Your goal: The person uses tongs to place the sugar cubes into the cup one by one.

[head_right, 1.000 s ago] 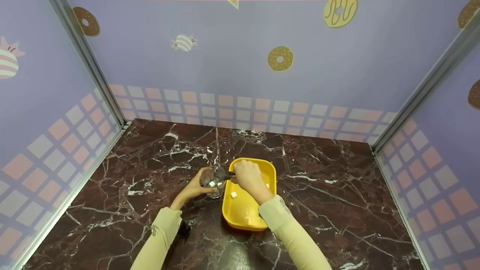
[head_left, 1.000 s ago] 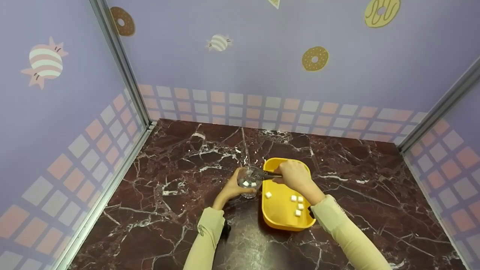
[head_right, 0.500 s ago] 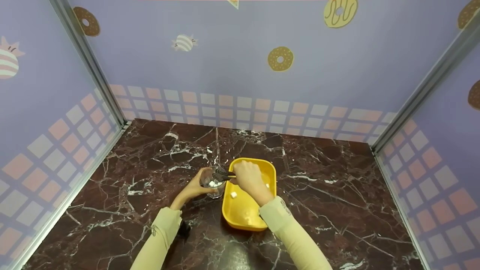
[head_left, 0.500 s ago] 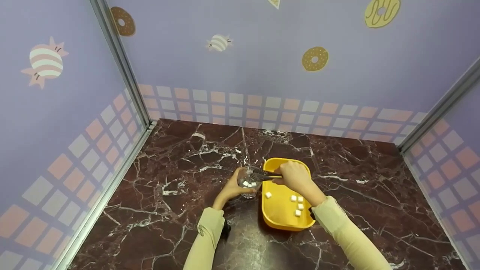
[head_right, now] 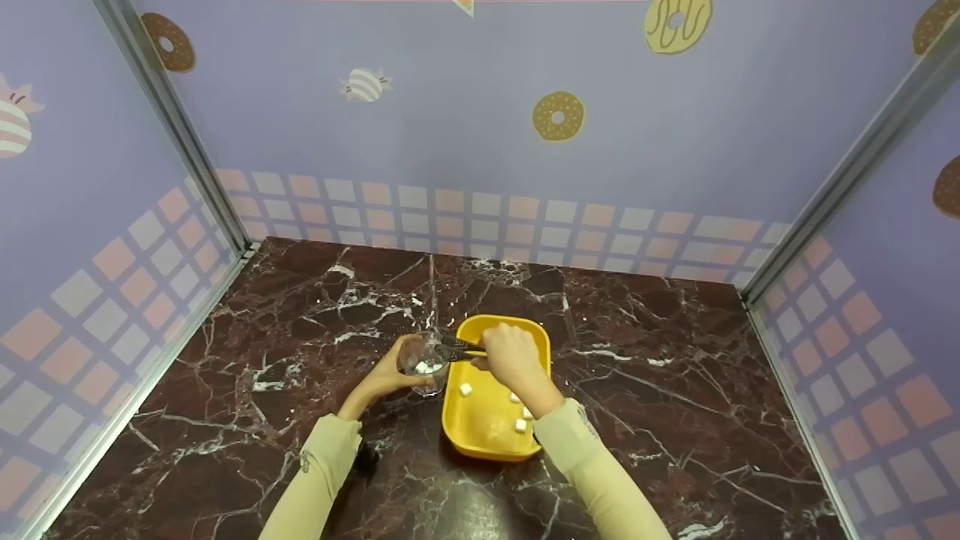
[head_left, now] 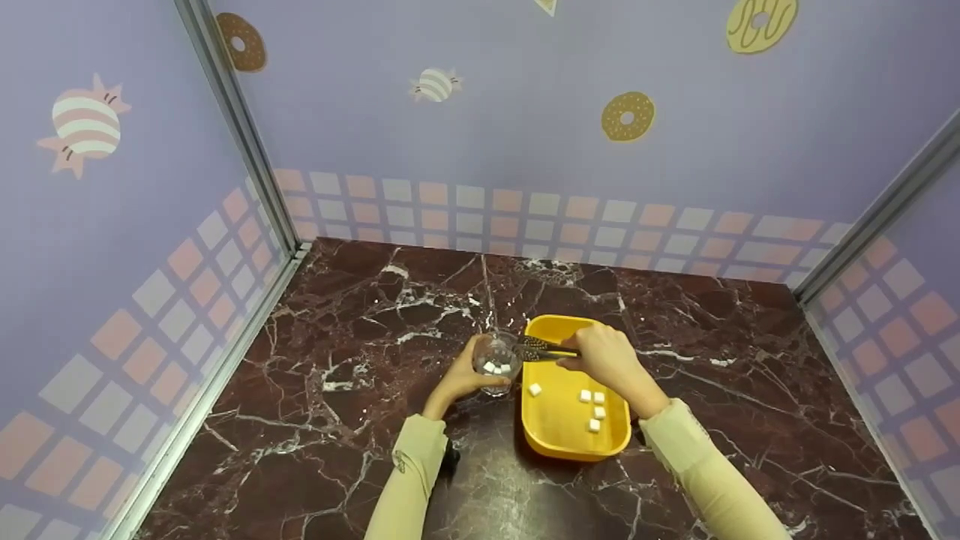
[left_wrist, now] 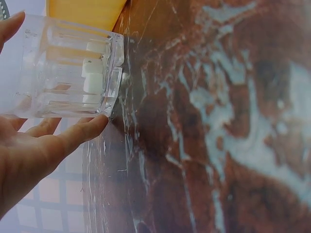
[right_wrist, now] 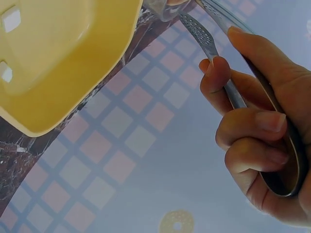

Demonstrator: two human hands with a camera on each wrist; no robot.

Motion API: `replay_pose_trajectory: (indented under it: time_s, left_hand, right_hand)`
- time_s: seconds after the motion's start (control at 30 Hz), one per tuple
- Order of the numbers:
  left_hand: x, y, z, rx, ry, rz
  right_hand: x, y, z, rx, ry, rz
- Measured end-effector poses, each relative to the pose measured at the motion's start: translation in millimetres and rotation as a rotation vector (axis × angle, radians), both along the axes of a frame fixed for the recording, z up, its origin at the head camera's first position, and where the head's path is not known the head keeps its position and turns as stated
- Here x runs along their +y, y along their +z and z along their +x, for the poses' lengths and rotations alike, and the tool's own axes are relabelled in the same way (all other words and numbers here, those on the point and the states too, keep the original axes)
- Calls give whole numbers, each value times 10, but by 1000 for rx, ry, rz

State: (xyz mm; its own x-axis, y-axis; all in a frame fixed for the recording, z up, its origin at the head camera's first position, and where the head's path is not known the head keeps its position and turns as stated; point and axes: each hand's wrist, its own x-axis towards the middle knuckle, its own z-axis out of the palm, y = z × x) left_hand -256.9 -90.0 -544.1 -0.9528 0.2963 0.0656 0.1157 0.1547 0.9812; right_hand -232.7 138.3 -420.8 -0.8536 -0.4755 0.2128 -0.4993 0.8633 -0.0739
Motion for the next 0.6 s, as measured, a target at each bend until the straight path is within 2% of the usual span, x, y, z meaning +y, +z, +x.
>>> replay_pose_trajectory:
  time_s: [0.17,0.27,0.37,0.43,0.6]
  left_hand:
    - [4,-51,-33,14,9,7]
    - [8,103,59,4,5,7]
    - [10,120,75,-3,6,-6]
    - [9,92,57,-4,8,-11]
    - [7,-101,-58,2,20,-24]
  right_hand:
    - [90,-23,8,1,-12,1]
    - [145,-38,9,4,-25,6]
    - [197,-46,13,14,-36,13]
    - [232,-51,20,23,-41,20]
    - [331,-83,34,19,-40,34]
